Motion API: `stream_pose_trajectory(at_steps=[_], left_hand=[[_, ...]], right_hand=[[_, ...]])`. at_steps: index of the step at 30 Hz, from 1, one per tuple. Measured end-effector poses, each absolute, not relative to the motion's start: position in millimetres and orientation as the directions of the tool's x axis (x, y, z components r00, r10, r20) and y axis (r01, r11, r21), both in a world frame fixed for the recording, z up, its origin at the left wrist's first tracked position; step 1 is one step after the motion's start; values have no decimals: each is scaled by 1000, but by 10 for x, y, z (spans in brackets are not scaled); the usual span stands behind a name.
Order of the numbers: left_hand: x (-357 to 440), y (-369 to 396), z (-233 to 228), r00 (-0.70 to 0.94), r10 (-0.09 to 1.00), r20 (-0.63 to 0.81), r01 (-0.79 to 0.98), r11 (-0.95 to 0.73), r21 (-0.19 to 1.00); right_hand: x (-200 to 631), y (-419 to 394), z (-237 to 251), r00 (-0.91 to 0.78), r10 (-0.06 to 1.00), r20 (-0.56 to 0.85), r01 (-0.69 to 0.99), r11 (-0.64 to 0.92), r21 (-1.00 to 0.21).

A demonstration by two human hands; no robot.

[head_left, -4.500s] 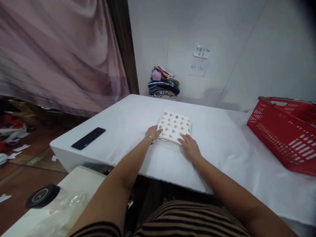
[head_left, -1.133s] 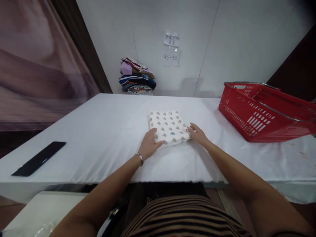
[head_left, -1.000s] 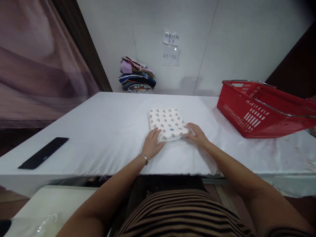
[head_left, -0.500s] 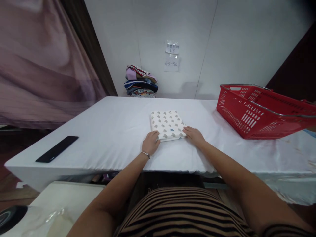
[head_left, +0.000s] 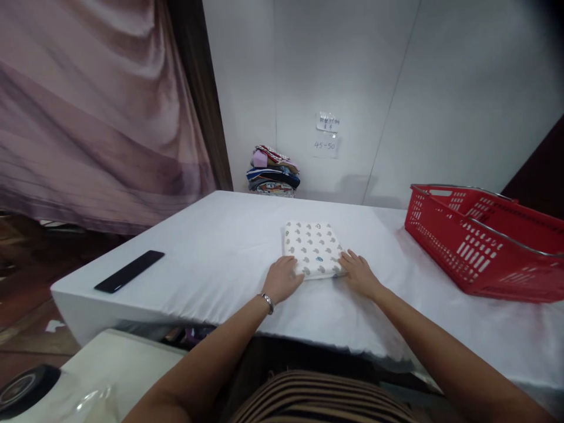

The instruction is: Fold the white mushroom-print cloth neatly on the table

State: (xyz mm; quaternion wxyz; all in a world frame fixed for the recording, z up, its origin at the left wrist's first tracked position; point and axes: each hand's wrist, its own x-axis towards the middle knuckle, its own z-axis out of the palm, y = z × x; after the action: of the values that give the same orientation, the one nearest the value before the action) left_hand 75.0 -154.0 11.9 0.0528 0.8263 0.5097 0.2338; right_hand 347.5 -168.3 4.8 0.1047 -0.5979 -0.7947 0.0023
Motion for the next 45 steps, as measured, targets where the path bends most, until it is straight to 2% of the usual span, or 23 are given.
stream_pose_trajectory(at_steps=[3,5,10,15,17,21,24,28,36,40,45], left_hand=[[868,-1401,214,407,841,356,801,-516,304],[965,-1250,224,408,859,309,820,-493,291],[1073,-991,85,258,966,-2,908,-242,343],[1042,-925,140,261,959,-112,909,-205,362],[1074,-793,259,266,959,-99,913,-217,345],[1207,-306,417,295,948,117,916,-316,249],[1248,58,320,232,972,42,943,-235,235],[1191,300,65,105,994,-29,946,-90,311],[1172,362,-54,112,994,-8,925,-101,366],[1213,353,-55,125,992,3,937,-119,330],[1240,324,-20,132,991,9,947,-129,294]], right_hand=[[3213,-1540,217,-251,955,157,921,285,-264],[3052,-1361,290,-260,952,161,910,297,-289],[2947,-921,187,-229,973,3,957,226,-184],[3046,-822,39,-244,969,-41,962,236,-137],[3036,-796,79,-258,965,-39,957,250,-144],[2932,-553,206,-199,980,28,972,201,-119],[2896,-260,191,-166,985,49,977,171,-125],[2969,7,21,-118,993,-13,981,114,-160],[3034,48,-89,-122,992,-26,975,115,-189],[2939,126,23,-86,995,-46,982,77,-173],[2853,302,68,-92,996,16,983,94,-159]])
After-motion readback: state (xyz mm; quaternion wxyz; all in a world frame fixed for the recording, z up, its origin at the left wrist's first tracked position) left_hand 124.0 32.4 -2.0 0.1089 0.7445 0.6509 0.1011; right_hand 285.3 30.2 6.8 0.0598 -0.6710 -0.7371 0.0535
